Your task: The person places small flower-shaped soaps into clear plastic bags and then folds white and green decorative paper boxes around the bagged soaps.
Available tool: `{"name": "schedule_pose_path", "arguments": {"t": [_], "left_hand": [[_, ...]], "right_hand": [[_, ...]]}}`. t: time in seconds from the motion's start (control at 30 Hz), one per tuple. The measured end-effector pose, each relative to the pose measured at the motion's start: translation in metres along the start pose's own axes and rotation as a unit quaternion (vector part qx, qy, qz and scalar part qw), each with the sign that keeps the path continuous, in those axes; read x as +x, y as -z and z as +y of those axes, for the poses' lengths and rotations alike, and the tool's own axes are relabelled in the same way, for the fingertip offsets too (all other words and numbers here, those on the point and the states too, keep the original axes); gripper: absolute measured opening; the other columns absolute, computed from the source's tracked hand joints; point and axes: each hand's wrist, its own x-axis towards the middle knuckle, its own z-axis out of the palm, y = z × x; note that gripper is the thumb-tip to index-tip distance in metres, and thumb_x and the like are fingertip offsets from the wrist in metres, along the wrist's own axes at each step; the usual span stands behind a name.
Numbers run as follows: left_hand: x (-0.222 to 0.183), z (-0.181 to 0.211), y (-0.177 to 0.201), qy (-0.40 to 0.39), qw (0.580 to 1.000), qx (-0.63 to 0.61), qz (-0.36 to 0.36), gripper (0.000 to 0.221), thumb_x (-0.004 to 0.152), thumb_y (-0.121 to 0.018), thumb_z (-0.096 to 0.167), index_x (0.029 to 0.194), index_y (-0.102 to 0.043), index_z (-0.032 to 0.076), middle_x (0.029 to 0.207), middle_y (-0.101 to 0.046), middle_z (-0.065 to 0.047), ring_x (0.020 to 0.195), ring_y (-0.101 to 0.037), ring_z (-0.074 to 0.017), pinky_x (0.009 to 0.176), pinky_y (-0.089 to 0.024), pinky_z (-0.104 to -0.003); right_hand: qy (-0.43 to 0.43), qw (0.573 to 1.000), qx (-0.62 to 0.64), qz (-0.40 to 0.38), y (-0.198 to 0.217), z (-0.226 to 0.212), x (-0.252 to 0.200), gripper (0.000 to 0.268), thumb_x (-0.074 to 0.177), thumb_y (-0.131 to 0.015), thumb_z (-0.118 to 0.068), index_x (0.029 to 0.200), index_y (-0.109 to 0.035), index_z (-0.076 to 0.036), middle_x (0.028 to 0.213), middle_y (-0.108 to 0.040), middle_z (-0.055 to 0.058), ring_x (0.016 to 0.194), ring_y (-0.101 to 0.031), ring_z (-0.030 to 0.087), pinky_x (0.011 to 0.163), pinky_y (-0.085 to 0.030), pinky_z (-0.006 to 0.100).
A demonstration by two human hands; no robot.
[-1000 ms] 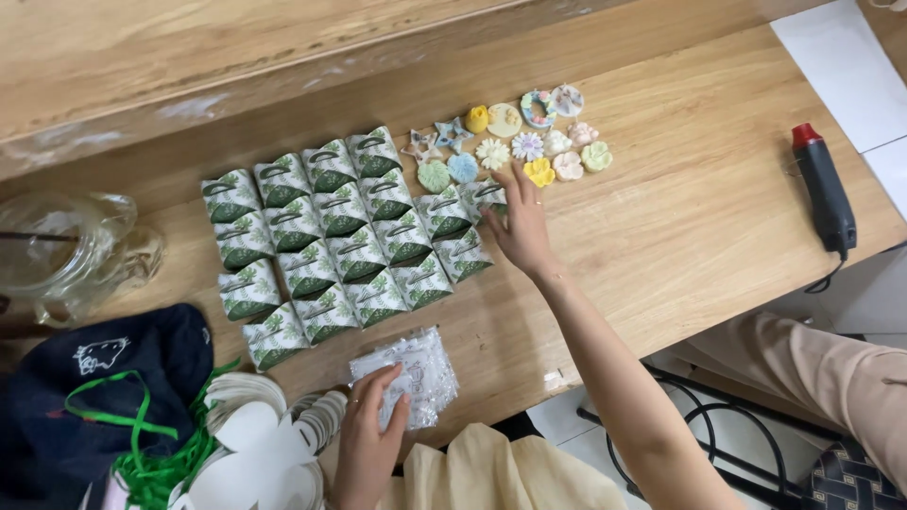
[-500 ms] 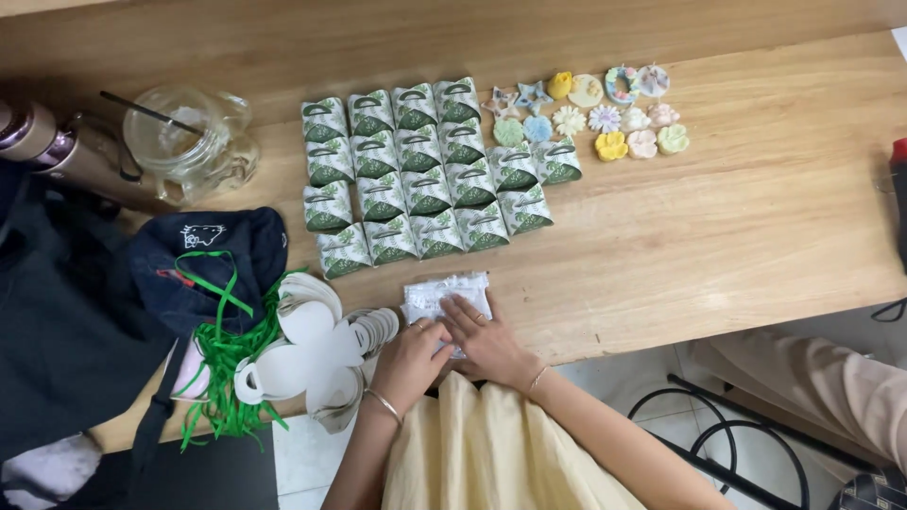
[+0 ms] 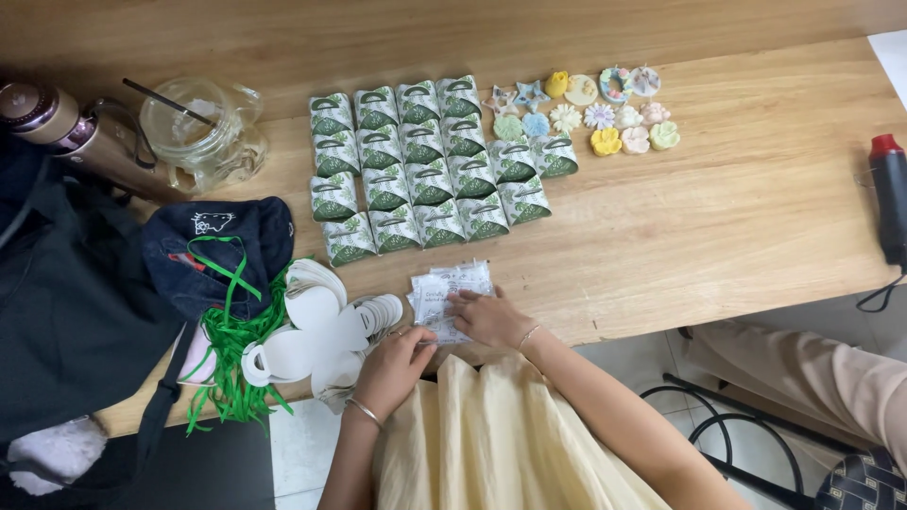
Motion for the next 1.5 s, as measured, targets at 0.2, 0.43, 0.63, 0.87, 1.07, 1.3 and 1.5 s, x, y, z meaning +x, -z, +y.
{"name": "schedule_pose_path", "arguments": {"t": [0.2, 0.43, 0.63, 0.87, 1.07, 1.3, 1.5], "left_hand": [[0.006, 0.007, 0.0, 0.051, 0.997, -0.06, 0.004, 0.027, 0.096, -0.067, 0.025, 0.119, -0.067, 0.012, 0.11, -0.076, -0.009, 0.095, -0.075, -0.0229, 0.084, -0.058, -0.036], [0.047, 0.034, -0.018, 0.013, 0.898, -0.429, 0.096, 0.086, 0.089, -0.077, 0.01, 0.152, -0.019, 0.01, 0.143, -0.046, -0.017, 0.127, -0.053, -0.0237, 0.101, -0.047, -0.038], [0.069, 0.088, -0.02, -0.028, 0.755, -0.65, 0.08, 0.067, 0.088, -0.076, 0.001, 0.146, -0.043, 0.002, 0.133, -0.063, -0.017, 0.119, -0.064, -0.0218, 0.099, -0.055, -0.036], [0.064, 0.096, -0.012, -0.063, 0.937, -0.326, 0.104, 0.067, 0.084, -0.079, 0.005, 0.143, -0.045, 0.007, 0.118, -0.074, -0.014, 0.106, -0.073, -0.0168, 0.09, -0.06, -0.033], [0.053, 0.114, 0.007, -0.016, 0.972, -0.231, -0.051, 0.101, 0.077, -0.081, 0.007, 0.158, -0.022, 0.016, 0.093, -0.072, -0.016, 0.087, -0.071, -0.0239, 0.082, -0.057, -0.037], [0.062, 0.081, -0.009, -0.071, 0.92, -0.385, 0.0, 0.087, 0.082, -0.083, 0.0, 0.153, -0.034, 0.01, 0.115, -0.072, -0.013, 0.109, -0.07, -0.0201, 0.086, -0.062, -0.035], [0.054, 0.107, 0.004, -0.049, 0.88, -0.472, -0.015, 0.089, 0.081, -0.078, -0.003, 0.154, -0.03, 0.011, 0.114, -0.075, -0.013, 0.104, -0.074, -0.0172, 0.085, -0.062, -0.031]], "right_hand": [[-0.073, 0.924, 0.33, 0.179, -0.004, 0.039, -0.005, 0.033, 0.099, -0.064, -0.021, 0.128, -0.07, -0.006, 0.116, -0.077, 0.015, 0.103, -0.076, 0.023, 0.095, -0.059, 0.038], [-0.016, 0.596, 0.754, 0.276, 0.084, -0.01, -0.084, 0.038, 0.088, -0.071, 0.007, 0.124, -0.062, 0.004, 0.111, -0.074, 0.012, 0.096, -0.073, 0.018, 0.083, -0.06, 0.032], [-0.007, 0.617, 0.709, 0.341, 0.11, -0.039, -0.11, 0.059, 0.084, -0.072, 0.007, 0.138, -0.054, -0.006, 0.114, -0.073, 0.013, 0.1, -0.071, 0.018, 0.085, -0.06, 0.032], [-0.046, 0.832, 0.06, 0.55, 0.137, -0.063, -0.141, 0.064, 0.078, -0.082, -0.005, 0.137, -0.059, -0.014, 0.142, -0.051, 0.014, 0.131, -0.052, 0.036, 0.105, -0.044, 0.049], [0.12, 0.888, 0.267, 0.354, 0.137, -0.057, -0.145, 0.064, 0.079, -0.064, 0.01, 0.137, -0.065, -0.018, 0.144, -0.053, 0.019, 0.113, -0.066, 0.028, 0.086, -0.058, 0.033], [-0.037, 0.81, 0.457, 0.367, 0.096, -0.013, -0.135, 0.043, 0.09, -0.076, 0.002, 0.132, -0.072, -0.008, 0.08, -0.044, -0.004, 0.074, -0.046, 0.007, 0.069, -0.048, 0.023], [-0.062, 0.789, 0.475, 0.385, 0.11, -0.029, -0.139, 0.049, 0.086, -0.079, -0.004, 0.134, -0.071, -0.007, 0.082, -0.048, -0.003, 0.076, -0.053, 0.008, 0.075, -0.054, 0.025]]}}
